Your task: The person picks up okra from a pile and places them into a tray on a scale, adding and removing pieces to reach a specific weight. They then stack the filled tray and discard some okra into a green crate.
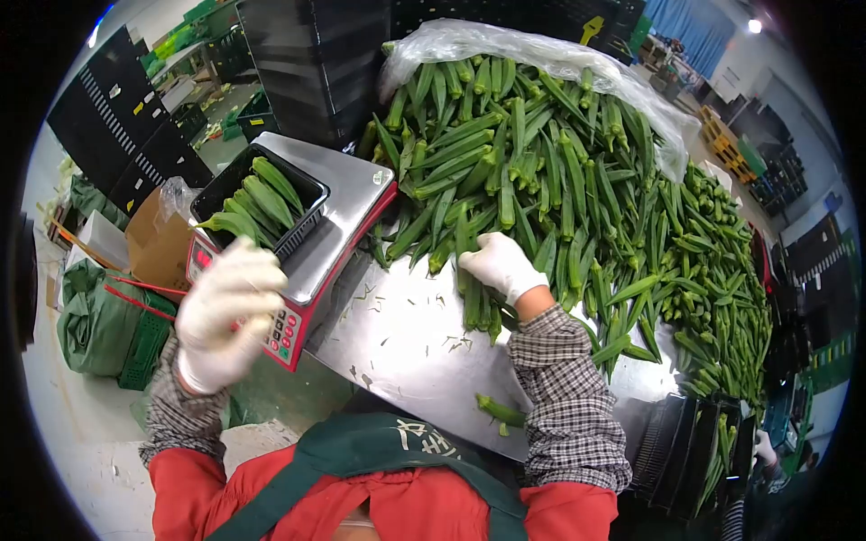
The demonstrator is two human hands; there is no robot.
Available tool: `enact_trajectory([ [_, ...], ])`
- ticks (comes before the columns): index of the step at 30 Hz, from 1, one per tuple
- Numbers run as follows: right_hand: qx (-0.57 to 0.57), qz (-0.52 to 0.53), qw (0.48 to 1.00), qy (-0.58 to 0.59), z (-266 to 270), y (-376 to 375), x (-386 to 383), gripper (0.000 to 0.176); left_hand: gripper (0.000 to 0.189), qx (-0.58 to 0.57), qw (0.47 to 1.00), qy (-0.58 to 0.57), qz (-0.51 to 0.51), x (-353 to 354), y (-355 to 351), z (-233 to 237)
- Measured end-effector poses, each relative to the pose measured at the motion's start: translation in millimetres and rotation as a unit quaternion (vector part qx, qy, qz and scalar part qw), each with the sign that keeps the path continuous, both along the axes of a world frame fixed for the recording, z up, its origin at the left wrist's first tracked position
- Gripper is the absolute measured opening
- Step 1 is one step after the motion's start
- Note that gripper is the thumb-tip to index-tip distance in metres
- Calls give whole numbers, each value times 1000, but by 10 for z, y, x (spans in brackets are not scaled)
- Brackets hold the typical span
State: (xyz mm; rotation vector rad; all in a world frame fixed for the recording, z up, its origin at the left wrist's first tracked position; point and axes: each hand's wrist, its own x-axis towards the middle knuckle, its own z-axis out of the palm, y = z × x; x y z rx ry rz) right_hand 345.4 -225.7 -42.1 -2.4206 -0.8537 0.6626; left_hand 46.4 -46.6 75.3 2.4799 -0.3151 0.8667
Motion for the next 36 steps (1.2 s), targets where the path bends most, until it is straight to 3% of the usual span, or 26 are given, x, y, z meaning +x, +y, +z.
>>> enact_trajectory([
  [2, 66, -25, 994, 79, 48, -55, 3, 29, 15, -69, 996, 30, -43, 39, -136, -314],
  [4, 173, -1, 979, 104, 280, -100, -205, 27, 28, -196, 976, 83, -50, 144, -302, -706],
  [6, 257, 18, 958, 126, 538, -102, -501, 24, 43, -348, 926, 146, 11, 332, -585, -846],
  [8, 340, 21, 931, 132, 564, -96, -731, 22, 51, -465, 865, 190, -4, 533, -793, -1061],
  [10, 400, 19, 913, 76, 531, -108, -916, 15, 50, -550, 798, 227, -96, 692, -877, -1080],
  [12, 418, -47, 883, 206, 586, -194, -981, 8, 48, -581, 769, 231, -137, 754, -878, -1135],
  [14, 483, -35, 841, 242, 551, -146, -1082, 5, 43, -626, 720, 252, -162, 792, -924, -1111],
  [16, 450, -33, 874, 182, 553, -43, -1201, 5, 31, -615, 760, 178, -106, 894, -1077, -1120],
  [17, 444, -34, 879, 169, 548, -38, -1151, 5, 43, -550, 803, 211, -95, 939, -994, -1108],
  [18, 487, -48, 853, 185, 472, -21, -1048, 5, 44, -579, 786, 188, -107, 1040, -970, -1175],
  [21, 550, -84, 807, 197, 395, -18, -876, 4, 52, -448, 834, 310, -92, 1166, -759, -906],
  [24, 533, -100, 819, 187, 420, -107, -889, 14, 48, -421, 853, 291, -102, 1224, -861, -884],
  [26, 572, -97, 795, 175, 515, -132, -934, 30, 37, -433, 861, 261, -60, 1132, -825, -794],
  [28, 562, -80, 814, 121, 528, -191, -813, 32, 32, -344, 937, 63, 20, 814, -710, -463],
  [30, 419, 21, 906, 58, 526, -252, -790, 25, 29, -275, 958, -17, 75, 482, -409, -151],
  [32, 299, 172, 938, -3, 283, -225, -906, 22, 27, -328, 929, -44, 165, 267, -89, 15],
  [34, 260, 312, 887, -220, 135, -118, -1178, 20, 28, -255, 938, -54, 228, 160, 247, 87],
  [36, 83, 381, 893, -227, -75, -73, -1338, 17, 33, 12, 961, -65, 270, 86, 540, 147],
])
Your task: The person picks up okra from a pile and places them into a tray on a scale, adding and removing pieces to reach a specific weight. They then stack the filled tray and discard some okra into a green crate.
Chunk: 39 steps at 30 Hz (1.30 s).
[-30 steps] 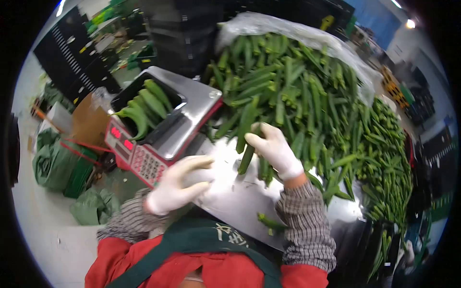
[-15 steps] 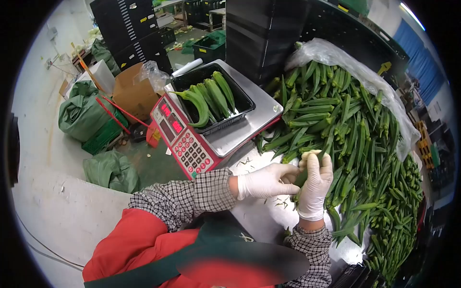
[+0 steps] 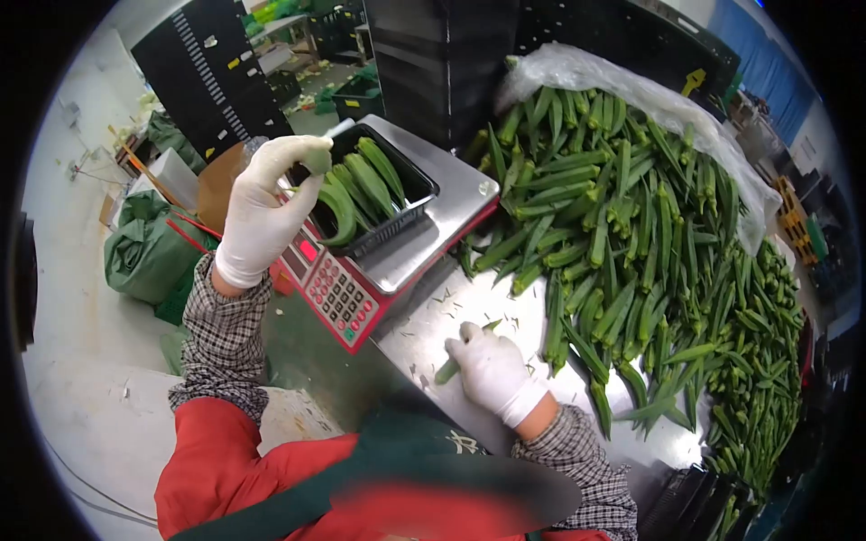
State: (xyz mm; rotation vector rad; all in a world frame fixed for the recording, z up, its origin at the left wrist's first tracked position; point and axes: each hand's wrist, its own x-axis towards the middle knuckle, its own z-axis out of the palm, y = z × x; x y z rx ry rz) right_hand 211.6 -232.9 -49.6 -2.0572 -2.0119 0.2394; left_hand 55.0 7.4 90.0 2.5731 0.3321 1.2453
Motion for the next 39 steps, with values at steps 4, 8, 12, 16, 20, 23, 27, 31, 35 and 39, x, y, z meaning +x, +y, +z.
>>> enact_trajectory([
  [4, 42, 0, 997, -61, -171, 31, 40, 11, 34, 186, 973, 139, -2, 94, 559, -71],
  [8, 161, -58, 985, 35, 368, -305, 214, 22, 38, 174, 971, 160, -33, 88, 1059, -151],
  [12, 43, -237, 962, 125, 966, -1343, 130, 29, 28, 24, 990, 137, -39, -77, 901, 251],
  [16, -43, -356, 919, 165, 943, -2455, -217, 23, 29, 51, 976, 208, -33, -129, 997, 265],
  [20, -163, -505, 827, 184, 1109, -3108, -875, 15, 29, -13, 954, 291, -73, -102, 1037, 191],
  [23, -323, -624, 695, 152, 756, -3563, -1099, 18, 29, 27, 930, 354, -97, -26, 1072, 66],
  [27, -246, -654, 695, 166, 637, -3634, -1213, 31, 29, -8, 892, 447, -67, 115, 1107, -83],
  [31, -126, -612, 749, 221, 963, -3049, -1084, 40, 30, 110, 914, 390, -34, 96, 1132, -85],
  [35, -44, -453, 886, 91, 754, -2737, -665, 37, 40, 53, 942, 320, -88, 88, 1253, -314],
  [39, -35, -414, 906, 83, 641, -2353, -355, 32, 51, -90, 972, 195, -100, -63, 1076, 16],
])
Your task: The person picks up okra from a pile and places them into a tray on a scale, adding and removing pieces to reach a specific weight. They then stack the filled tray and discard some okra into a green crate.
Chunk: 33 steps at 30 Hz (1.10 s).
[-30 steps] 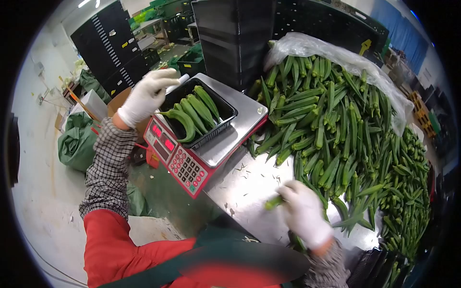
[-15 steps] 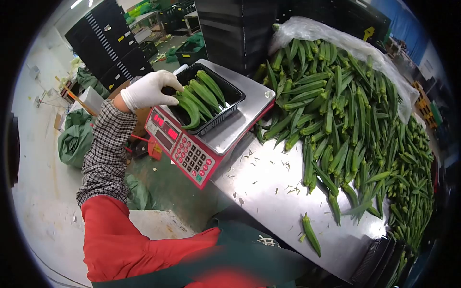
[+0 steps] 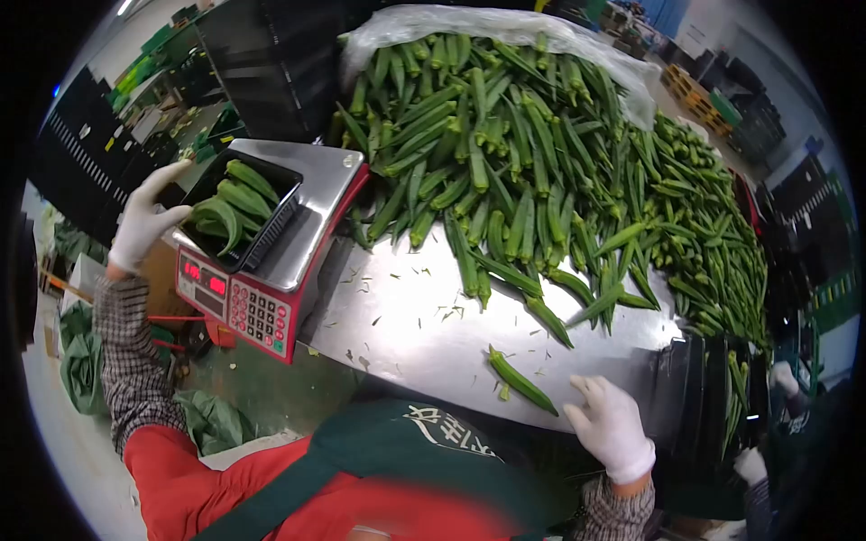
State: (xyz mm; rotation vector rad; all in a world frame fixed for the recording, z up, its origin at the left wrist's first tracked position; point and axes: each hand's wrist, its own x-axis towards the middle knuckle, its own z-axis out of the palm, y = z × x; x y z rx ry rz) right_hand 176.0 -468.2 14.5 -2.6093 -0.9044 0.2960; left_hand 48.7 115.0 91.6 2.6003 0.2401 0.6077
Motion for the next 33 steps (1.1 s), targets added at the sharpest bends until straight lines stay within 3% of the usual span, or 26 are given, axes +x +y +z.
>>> enact_trajectory([
  [5, 37, 44, 989, -133, -231, 536, 484, 25, 32, -14, 991, -125, 56, -254, -369, 191],
  [8, 90, 80, 974, -193, -505, 941, 764, 17, 29, -70, 988, -127, -52, -332, -859, 81],
  [12, -6, 63, 960, -274, -741, 1291, 1101, 11, 22, -55, 978, -63, -191, -253, -1373, -122],
  [13, -71, 42, 973, -215, -720, 1290, 1171, 22, 20, -79, 973, -49, -213, -245, -1431, -237],
  [15, -28, 69, 975, -211, -679, 1274, 1214, 22, 19, -151, 962, -42, -225, -278, -1550, -523],
  [16, 62, 127, 967, -212, -597, 1314, 1174, 23, 21, -206, 951, -23, -228, -291, -1603, -711],
  [18, 172, 142, 975, -4, -92, 1677, 782, 23, 29, -274, 937, -18, -217, -254, -1808, -995],
  [19, 223, 211, 952, 12, 59, 1837, 636, 27, 36, -284, 936, -27, -207, -180, -1932, -1082],
  [21, 270, 298, 916, 19, 202, 2067, 408, 32, 49, -206, 957, -114, -167, -8, -2152, -1181],
  [23, 312, 335, 885, 79, 218, 2190, 194, 36, 57, -241, 940, -151, -186, 101, -2267, -1246],
  [28, 314, 351, 879, 74, 231, 2277, 143, 40, 39, -197, 959, -143, -148, 24, -2038, -1103],
  [31, 292, 343, 890, 65, 236, 2279, 213, 37, 38, -9, 961, -244, -133, -7, -1725, -805],
  [33, 279, 334, 898, 57, 223, 2251, 279, 35, 38, 63, 962, -263, -33, -70, -1383, -489],
])
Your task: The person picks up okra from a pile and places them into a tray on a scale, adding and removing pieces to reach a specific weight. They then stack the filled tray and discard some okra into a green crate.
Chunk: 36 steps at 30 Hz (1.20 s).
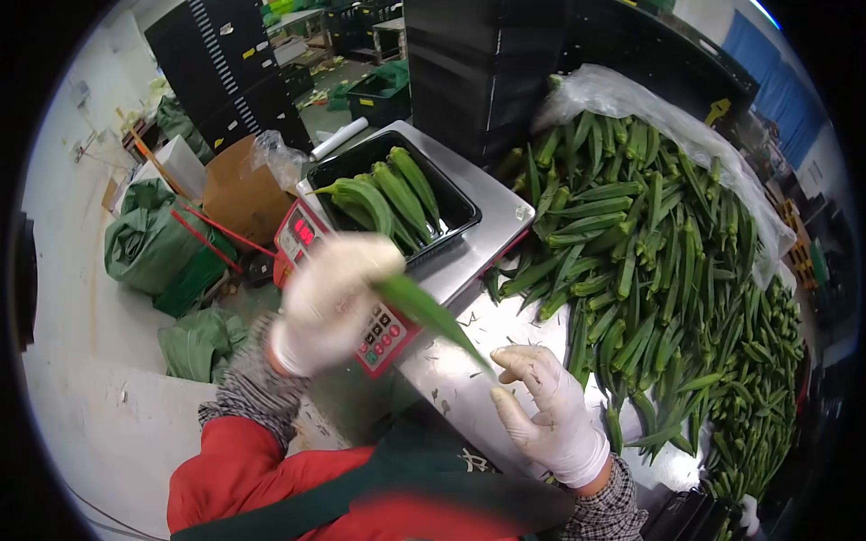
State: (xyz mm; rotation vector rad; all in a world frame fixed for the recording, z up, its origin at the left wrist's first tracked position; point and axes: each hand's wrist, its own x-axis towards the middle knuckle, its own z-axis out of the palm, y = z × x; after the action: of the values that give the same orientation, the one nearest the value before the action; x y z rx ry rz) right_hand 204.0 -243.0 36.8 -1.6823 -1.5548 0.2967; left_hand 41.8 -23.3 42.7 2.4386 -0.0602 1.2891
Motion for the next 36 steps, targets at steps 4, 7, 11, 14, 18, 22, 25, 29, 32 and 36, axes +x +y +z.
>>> enact_trajectory([
  [4, -6, -41, 999, 12, -86, -82, 114, 28, 39, 41, 991, 48, 116, 73, 749, 345],
  [7, -14, -60, 998, 30, -122, -91, 151, 25, 37, 75, 982, 150, 83, 316, 1181, 332],
  [11, -11, -65, 998, 18, -133, -97, 165, 21, 37, 144, 957, 237, 83, 460, 1493, 329],
  [14, -1, -67, 998, 3, -105, -72, 249, 20, 34, 58, 985, 124, 100, 201, 1408, 655],
  [18, -10, -65, 997, 28, -53, 132, 348, 17, 30, 11, 982, 130, 133, -166, 1532, 753],
  [22, -30, -42, 998, 38, -3, 557, 340, 12, 27, -23, 977, 147, 156, -433, 1589, 663],
  [25, -92, -41, 990, 98, -20, 920, 352, 29, 27, -2, 965, 171, 198, -521, 1536, 684],
  [29, -216, -47, 951, 217, 16, 1334, 318, 54, 26, -89, 969, 187, 133, -454, 1550, 499],
  [32, -228, -66, 945, 226, -41, 1463, 261, 57, 18, 55, 972, 187, 135, -248, 1484, 281],
  [36, -185, -87, 916, 344, -181, 1457, 288, 46, 11, -79, 955, 274, 86, 0, 1427, 88],
])
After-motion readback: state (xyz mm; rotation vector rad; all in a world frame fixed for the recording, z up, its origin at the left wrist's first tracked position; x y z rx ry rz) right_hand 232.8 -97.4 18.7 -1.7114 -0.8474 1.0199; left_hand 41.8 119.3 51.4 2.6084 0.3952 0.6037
